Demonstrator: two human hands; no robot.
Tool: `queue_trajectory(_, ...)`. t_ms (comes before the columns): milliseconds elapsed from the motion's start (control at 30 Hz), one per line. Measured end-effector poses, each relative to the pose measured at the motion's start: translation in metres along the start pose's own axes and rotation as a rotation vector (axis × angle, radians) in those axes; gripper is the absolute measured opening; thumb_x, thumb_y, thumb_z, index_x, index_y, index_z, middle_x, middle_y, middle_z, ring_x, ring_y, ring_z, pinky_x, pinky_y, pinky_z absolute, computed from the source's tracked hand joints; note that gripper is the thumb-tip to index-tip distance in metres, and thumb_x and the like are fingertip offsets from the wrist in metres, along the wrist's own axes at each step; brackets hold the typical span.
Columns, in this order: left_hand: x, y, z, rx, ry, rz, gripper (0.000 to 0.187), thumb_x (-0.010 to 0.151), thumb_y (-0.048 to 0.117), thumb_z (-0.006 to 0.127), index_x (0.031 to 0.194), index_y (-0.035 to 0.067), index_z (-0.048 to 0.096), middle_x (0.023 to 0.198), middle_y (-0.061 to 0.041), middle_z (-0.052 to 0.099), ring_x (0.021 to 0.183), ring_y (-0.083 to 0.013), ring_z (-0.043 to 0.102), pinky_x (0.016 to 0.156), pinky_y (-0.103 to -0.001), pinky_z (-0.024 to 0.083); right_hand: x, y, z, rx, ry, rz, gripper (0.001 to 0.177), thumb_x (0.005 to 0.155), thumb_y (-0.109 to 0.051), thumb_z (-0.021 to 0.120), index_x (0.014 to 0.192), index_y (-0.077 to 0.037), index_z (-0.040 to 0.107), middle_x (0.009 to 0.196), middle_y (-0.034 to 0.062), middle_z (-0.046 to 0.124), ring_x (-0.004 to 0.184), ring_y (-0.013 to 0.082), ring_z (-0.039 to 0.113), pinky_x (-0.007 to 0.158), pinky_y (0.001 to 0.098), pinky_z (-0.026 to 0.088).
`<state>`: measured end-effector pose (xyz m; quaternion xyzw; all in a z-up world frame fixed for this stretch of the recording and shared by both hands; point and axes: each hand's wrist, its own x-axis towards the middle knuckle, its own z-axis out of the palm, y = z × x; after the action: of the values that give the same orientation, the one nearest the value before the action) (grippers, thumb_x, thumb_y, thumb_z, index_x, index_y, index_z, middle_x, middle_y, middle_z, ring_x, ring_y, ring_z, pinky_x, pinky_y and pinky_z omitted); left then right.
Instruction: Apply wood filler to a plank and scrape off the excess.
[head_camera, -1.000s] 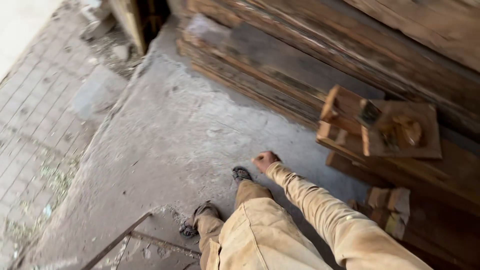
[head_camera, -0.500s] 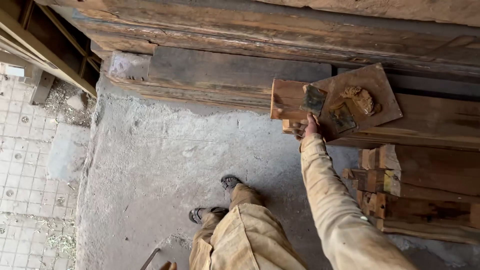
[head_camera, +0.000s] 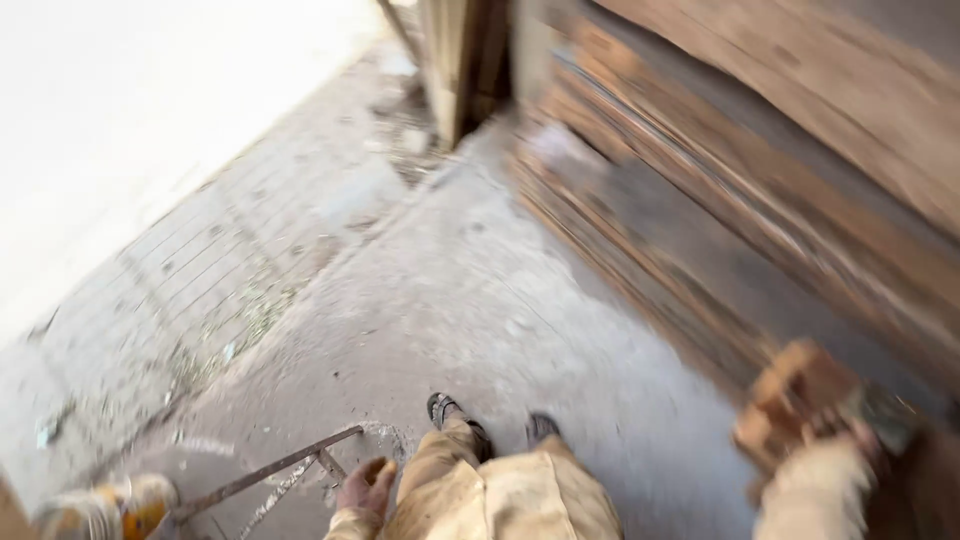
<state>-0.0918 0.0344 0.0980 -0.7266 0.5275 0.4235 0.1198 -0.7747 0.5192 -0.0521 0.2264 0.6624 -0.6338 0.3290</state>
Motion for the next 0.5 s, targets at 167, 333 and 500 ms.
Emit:
queue_trajectory(167, 0.039, -0.053, 0.006, -0.196, 0.038, -0.182, 0.047, 0.088, 0.036, 0.075, 0.126, 0.007, 0.073, 0.119, -0.010, 0.081, 0.111, -0.0230, 0.077, 0.101, -0.034, 0.057, -0.004, 0.026, 0.187, -0.410, -0.081, 0.007, 0.024, 0.100, -0.025, 0.065, 0.096, -0.002, 0.071, 0.076, 0.0103, 0.071, 0.058, 0.0224, 0.065, 0.051, 0.0359, 0.051)
queue_trajectory(333, 0.069, -0.022, -0.051, -0.271, 0.041, -0.185, 0.044, 0.089, 0.039, 0.071, 0.121, 0.009, 0.076, 0.120, -0.011, 0.077, 0.110, -0.0254, 0.075, 0.098, -0.036, 0.057, -0.034, 0.135, 0.427, -0.835, -0.327, 0.099, 0.028, 0.099, -0.021, 0.067, 0.094, 0.006, 0.073, 0.075, 0.0170, 0.073, 0.059, 0.0289, 0.069, 0.052, 0.0428, 0.053)
queue_trajectory(500, 0.107, -0.013, -0.129, -0.558, 0.103, -0.263, 0.046, 0.092, 0.041, 0.070, 0.126, 0.009, 0.070, 0.123, -0.011, 0.074, 0.111, -0.0247, 0.072, 0.100, -0.037, 0.056, -0.071, 0.205, 0.645, -1.263, -0.614, 0.133, 0.033, 0.098, -0.022, 0.070, 0.105, 0.010, 0.074, 0.090, 0.0212, 0.077, 0.076, 0.0312, 0.074, 0.065, 0.0469, 0.059)
